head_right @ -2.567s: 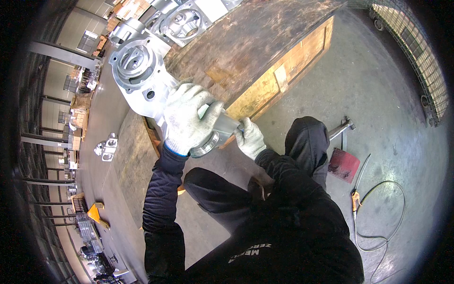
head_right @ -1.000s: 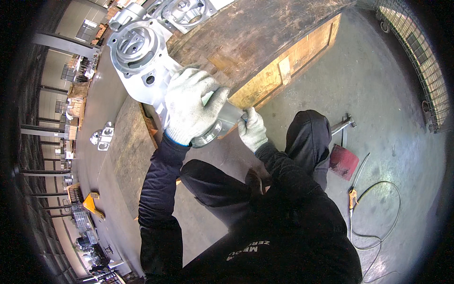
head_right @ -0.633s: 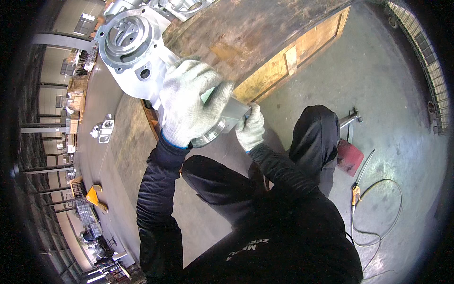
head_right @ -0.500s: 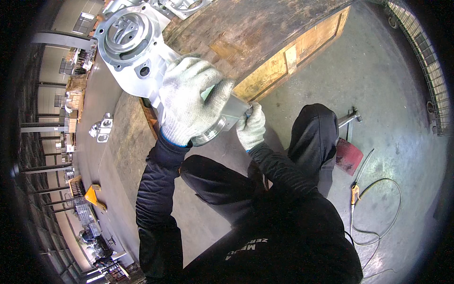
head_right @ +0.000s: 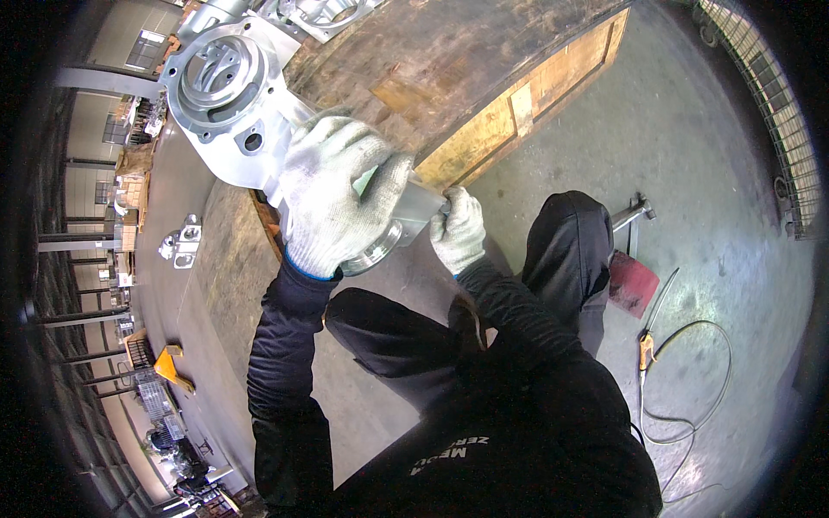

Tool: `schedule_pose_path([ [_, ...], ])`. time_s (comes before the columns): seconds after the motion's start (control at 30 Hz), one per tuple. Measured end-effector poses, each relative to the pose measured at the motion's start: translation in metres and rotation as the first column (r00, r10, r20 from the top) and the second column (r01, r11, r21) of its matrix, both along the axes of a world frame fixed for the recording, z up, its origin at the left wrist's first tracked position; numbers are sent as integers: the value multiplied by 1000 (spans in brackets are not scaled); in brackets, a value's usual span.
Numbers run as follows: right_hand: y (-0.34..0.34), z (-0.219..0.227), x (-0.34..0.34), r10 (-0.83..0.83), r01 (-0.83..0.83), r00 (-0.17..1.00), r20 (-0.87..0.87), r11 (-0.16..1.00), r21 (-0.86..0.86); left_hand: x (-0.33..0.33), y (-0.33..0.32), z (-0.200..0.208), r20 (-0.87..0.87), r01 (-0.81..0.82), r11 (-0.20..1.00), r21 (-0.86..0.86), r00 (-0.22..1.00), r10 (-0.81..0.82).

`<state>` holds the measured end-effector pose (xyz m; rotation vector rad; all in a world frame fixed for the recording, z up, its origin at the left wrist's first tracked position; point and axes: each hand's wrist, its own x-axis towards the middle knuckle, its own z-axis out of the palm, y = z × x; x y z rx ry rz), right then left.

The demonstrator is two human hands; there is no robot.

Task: The person uses a handheld deburring tool to scrape and smooth the edges of a large aluminum engine block. They rotate the part to access different sides and then switch to a sanding block to finish the surface.

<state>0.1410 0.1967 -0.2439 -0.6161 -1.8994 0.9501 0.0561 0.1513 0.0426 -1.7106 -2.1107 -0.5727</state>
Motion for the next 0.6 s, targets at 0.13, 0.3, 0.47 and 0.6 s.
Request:
schedule_pose_path([
  [0.13,4,1,2,69,-69,998,-15,995,-65,-4,1,-2,-4,32,999,4,999,-32],
  [0.3,5,1,2,68,-68,998,-3,994,-90,-8,2,-8,-4,30,997,72,1000,-30],
  [0.47,6,4,3,70,-67,997,21,991,-115,-8,1,-7,-18,21,999,43,1000,-20],
  [0.6,5,6,4,71,-66,997,31,989,-129,-6,1,-4,-17,27,999,28,1000,-27],
])
